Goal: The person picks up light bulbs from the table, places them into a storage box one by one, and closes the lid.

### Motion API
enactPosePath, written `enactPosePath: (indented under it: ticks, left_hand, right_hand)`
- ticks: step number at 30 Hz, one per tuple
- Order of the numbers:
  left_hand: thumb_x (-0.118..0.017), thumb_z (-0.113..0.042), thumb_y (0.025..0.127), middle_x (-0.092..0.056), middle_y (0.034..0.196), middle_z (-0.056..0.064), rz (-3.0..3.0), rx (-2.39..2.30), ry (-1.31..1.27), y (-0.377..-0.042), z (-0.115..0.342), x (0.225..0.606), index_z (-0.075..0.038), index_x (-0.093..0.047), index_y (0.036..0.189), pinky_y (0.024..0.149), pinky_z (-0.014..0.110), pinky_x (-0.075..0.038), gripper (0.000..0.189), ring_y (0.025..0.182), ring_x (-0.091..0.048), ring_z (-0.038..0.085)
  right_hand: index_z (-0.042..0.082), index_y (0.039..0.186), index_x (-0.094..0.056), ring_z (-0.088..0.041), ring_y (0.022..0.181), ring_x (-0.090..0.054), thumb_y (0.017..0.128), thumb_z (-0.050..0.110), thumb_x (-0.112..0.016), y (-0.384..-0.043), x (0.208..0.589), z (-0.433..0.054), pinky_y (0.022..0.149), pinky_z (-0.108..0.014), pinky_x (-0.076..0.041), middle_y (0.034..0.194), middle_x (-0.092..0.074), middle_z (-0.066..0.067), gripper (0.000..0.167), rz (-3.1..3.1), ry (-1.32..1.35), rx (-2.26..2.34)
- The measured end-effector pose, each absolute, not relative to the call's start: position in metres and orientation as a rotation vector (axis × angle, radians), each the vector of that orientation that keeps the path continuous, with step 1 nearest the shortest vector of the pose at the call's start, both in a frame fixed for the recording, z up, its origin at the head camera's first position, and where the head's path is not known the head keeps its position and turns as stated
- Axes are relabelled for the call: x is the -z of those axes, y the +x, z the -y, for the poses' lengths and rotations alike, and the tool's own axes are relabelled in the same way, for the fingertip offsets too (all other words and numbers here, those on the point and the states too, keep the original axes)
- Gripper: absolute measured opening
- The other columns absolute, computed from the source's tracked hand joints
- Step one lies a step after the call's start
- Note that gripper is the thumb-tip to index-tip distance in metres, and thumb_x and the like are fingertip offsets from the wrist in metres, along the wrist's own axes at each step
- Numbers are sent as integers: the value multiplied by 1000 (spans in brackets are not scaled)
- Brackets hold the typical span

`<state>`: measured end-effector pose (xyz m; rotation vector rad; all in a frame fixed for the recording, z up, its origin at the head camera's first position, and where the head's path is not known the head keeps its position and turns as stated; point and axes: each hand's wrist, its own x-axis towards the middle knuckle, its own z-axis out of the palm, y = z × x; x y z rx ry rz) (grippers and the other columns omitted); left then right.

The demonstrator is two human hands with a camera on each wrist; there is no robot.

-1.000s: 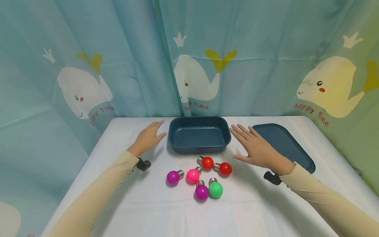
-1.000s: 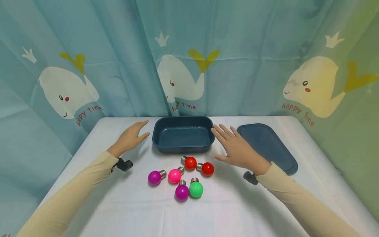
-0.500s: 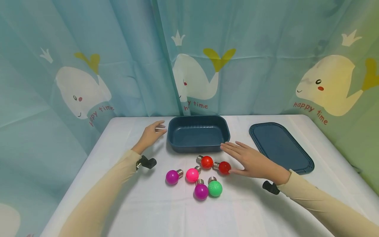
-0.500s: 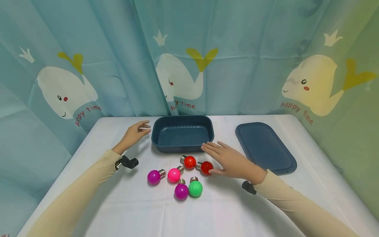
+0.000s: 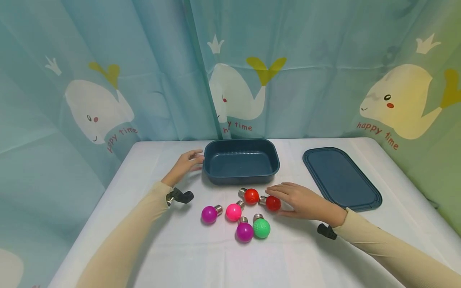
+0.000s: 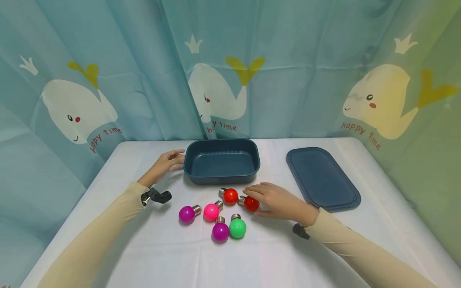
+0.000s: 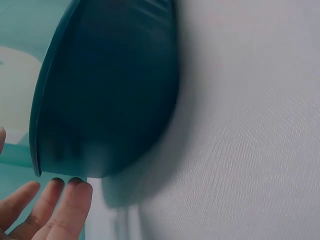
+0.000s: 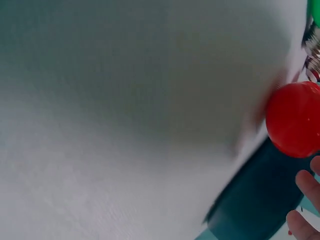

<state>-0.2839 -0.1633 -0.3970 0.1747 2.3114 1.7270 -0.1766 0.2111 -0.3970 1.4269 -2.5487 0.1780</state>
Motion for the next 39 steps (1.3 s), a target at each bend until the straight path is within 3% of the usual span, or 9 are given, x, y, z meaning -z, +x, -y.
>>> enactPosePath:
  ticks: [10,23,39]
  left_hand:
    - [-51,-15,97,-32,145,27,-2223,-1770,148,-285,161,403,1,-27,146,107,48,-41,57,133,-38,39]
    - [-49,-9,97,-30,147,26,-2156,-1781,103,-286,158,406,5,-24,146,107,46,-41,57,133,-38,39]
    - [-51,-9,96,-27,151,22,-2111,-1763,24,-281,158,406,-5,-22,149,107,48,-41,61,135,-37,38]
  right_hand:
    - [1,126,-55,-22,99,-67,72,29,-81,-181,407,-205,82,-34,-58,115,-67,-10,66,2725,1349,-294]
    - [3,130,-52,-16,94,-64,71,30,-82,-188,415,-205,81,-30,-57,112,-67,-6,72,3003,1123,-688]
    - [2,121,-60,-18,95,-64,69,24,-83,-193,421,-207,81,-29,-57,111,-68,-8,61,2995,1108,-836]
